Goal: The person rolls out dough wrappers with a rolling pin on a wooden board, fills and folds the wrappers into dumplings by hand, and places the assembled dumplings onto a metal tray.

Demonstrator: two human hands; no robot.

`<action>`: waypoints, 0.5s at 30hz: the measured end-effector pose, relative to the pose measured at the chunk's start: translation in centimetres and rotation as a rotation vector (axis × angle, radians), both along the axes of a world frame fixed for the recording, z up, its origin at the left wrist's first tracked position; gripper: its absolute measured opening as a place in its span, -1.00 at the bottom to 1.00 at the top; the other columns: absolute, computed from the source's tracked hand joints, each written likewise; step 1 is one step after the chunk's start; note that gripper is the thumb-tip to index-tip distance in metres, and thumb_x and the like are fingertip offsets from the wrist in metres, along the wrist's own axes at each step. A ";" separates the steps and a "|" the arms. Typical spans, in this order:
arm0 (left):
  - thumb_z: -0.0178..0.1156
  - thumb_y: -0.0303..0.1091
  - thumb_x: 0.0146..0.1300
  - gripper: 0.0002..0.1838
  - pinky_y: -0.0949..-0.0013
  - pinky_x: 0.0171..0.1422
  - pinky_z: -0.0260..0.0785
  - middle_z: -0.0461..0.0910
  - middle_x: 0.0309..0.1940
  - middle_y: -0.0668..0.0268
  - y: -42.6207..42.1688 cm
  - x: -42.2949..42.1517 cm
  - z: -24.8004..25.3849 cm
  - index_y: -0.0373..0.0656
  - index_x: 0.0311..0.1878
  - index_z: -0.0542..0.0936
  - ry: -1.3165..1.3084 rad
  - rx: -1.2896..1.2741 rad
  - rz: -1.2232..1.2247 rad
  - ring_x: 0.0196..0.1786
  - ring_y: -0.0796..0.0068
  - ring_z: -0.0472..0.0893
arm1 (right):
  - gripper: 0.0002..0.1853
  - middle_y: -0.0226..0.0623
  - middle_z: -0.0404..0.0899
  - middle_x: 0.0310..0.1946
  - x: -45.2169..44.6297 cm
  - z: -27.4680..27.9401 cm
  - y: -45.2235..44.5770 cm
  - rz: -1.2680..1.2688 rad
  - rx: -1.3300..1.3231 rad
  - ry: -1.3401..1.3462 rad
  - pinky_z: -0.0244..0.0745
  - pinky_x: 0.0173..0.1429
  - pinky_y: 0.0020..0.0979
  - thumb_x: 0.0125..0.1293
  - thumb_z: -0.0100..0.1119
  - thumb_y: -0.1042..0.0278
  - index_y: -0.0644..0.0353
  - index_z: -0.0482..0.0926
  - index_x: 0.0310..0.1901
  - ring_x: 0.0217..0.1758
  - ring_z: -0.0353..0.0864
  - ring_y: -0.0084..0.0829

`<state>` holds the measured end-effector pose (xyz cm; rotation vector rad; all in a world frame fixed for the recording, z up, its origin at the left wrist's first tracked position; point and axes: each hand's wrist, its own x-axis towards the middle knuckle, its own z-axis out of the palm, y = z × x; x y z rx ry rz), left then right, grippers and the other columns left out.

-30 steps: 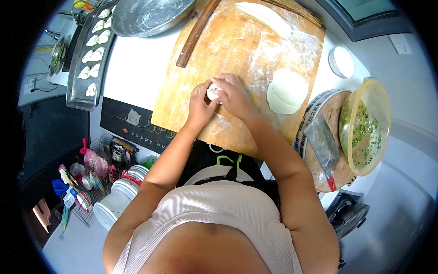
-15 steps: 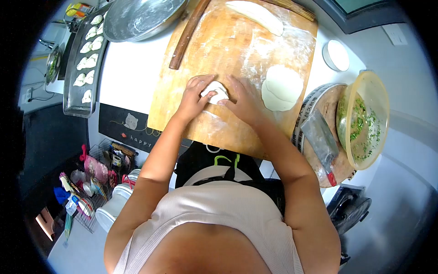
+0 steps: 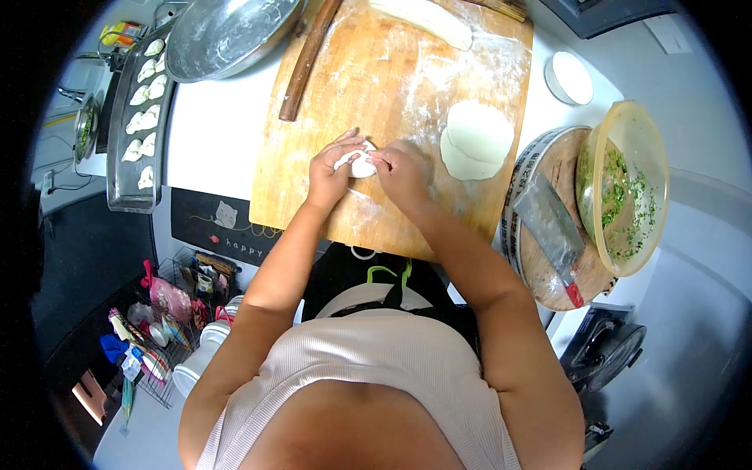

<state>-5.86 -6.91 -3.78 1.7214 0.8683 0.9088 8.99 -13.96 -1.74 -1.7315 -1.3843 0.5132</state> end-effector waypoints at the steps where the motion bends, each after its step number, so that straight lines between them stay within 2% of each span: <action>1: 0.14 -0.72 0.07 -0.70 0.25 0.36 0.30 0.59 0.05 0.10 0.0 -0.3 0.2 -0.22 -0.14 0.66 0.007 0.005 -0.017 0.28 0.15 0.46 | -0.89 -0.25 0.60 -0.33 0.1 -0.4 0.1 0.021 0.048 -0.053 0.47 -0.24 -0.34 0.11 0.32 0.39 0.14 0.69 -0.30 -0.32 0.58 -0.26; 3: 0.13 -0.70 0.09 -0.63 0.24 0.39 0.26 0.55 0.11 0.08 -0.1 -0.8 0.7 -0.19 -0.02 0.62 0.021 0.014 -0.051 0.32 0.15 0.42 | -0.87 -0.28 0.59 -0.32 0.1 -0.2 0.0 0.045 0.086 -0.009 0.48 -0.22 -0.33 0.10 0.33 0.37 0.11 0.69 -0.30 -0.30 0.58 -0.27; 6: 0.18 -0.61 0.09 -0.43 0.21 0.44 0.17 0.44 0.24 0.06 -0.2 -1.3 1.8 -0.13 0.24 0.44 0.103 -0.081 -0.083 0.39 0.10 0.31 | -0.85 -0.32 0.57 -0.32 -0.2 1.8 0.2 0.057 0.065 -0.051 0.48 -0.19 -0.32 0.09 0.33 0.36 0.08 0.67 -0.27 -0.25 0.58 -0.27; 9: 0.25 -0.50 0.09 -0.25 0.20 0.47 0.11 0.34 0.31 0.05 -0.1 -1.8 2.2 -0.08 0.40 0.24 0.167 -0.070 -0.189 0.42 0.05 0.24 | -0.84 -0.32 0.55 -0.33 -0.4 1.5 0.8 0.117 0.083 -0.109 0.48 -0.17 -0.32 0.10 0.32 0.36 0.05 0.66 -0.24 -0.23 0.57 -0.27; 13: 0.35 -0.44 0.02 -0.15 0.20 0.43 0.15 0.36 0.28 0.06 -0.6 -2.4 2.6 -0.11 0.42 0.21 0.315 0.036 -0.165 0.33 0.05 0.33 | -0.85 -0.33 0.54 -0.35 -0.6 0.5 1.3 0.201 0.094 -0.055 0.47 -0.15 -0.32 0.13 0.29 0.37 0.04 0.65 -0.23 -0.24 0.55 -0.27; 15: 0.41 -0.41 -0.04 -0.10 0.17 0.42 0.15 0.37 0.25 0.04 -0.8 -2.5 2.8 -0.10 0.41 0.22 0.384 0.062 -0.114 0.30 0.02 0.34 | -0.77 -0.30 0.53 -0.29 -0.4 0.6 1.3 0.237 0.062 -0.070 0.47 -0.13 -0.30 0.12 0.31 0.35 0.06 0.62 -0.15 -0.25 0.55 -0.26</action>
